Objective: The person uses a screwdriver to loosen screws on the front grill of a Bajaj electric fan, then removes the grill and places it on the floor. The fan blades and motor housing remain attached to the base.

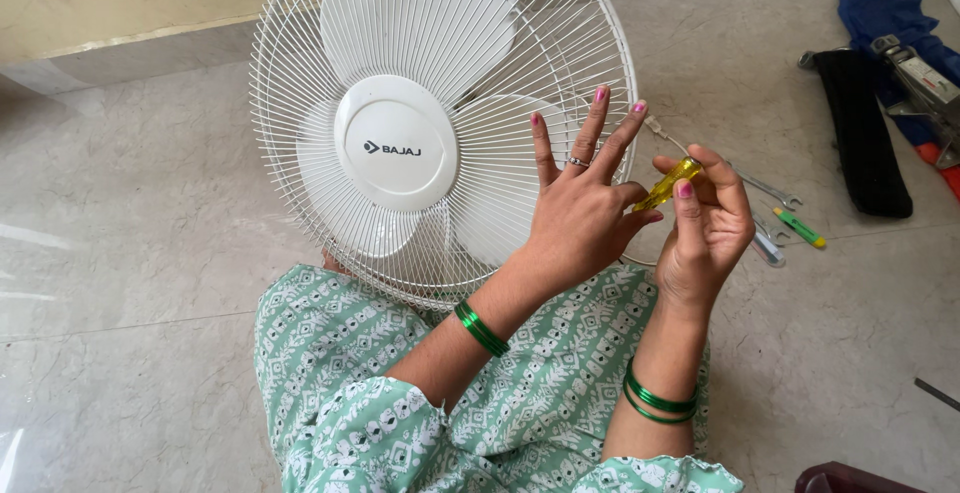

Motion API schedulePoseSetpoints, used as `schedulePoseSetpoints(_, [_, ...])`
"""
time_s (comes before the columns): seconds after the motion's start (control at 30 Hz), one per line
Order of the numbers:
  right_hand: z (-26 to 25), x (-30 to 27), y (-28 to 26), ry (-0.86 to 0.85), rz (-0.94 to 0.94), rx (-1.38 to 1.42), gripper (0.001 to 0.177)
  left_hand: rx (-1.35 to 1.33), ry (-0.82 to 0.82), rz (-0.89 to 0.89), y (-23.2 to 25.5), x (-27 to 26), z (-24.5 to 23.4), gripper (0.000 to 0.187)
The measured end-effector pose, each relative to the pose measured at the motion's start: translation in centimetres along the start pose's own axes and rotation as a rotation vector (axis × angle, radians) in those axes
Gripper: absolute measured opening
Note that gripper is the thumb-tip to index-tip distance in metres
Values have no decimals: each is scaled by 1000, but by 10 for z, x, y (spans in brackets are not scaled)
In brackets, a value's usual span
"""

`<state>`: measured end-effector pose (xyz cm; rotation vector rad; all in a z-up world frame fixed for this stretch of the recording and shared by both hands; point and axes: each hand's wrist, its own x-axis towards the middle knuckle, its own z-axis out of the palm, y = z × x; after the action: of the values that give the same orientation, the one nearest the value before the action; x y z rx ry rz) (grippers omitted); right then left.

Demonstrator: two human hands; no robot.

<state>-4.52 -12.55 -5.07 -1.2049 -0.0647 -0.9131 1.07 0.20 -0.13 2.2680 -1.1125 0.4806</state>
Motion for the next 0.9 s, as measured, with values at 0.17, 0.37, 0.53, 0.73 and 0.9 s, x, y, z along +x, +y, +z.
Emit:
schedulePoseSetpoints(0.17, [3, -2, 7, 42, -21, -80, 35, 17, -7, -23, 3, 3, 1, 31])
schedulePoseSetpoints(0.37, [-2, 1, 8, 85, -10, -117, 37, 77, -17, 29, -6, -11, -4, 37])
schedulePoseSetpoints(0.53, [-1, 3, 8, 107, 11, -81, 35, 86, -27, -125, -9, -69, -10, 83])
schedulePoseSetpoints(0.73, [1, 1, 12, 137, -8, -92, 35, 201, 38, -143, -13, -116, 12, 81])
schedulePoseSetpoints(0.9, [2, 3, 15, 124, 0, -94, 36, 265, 62, -134, -17, -126, 24, 72])
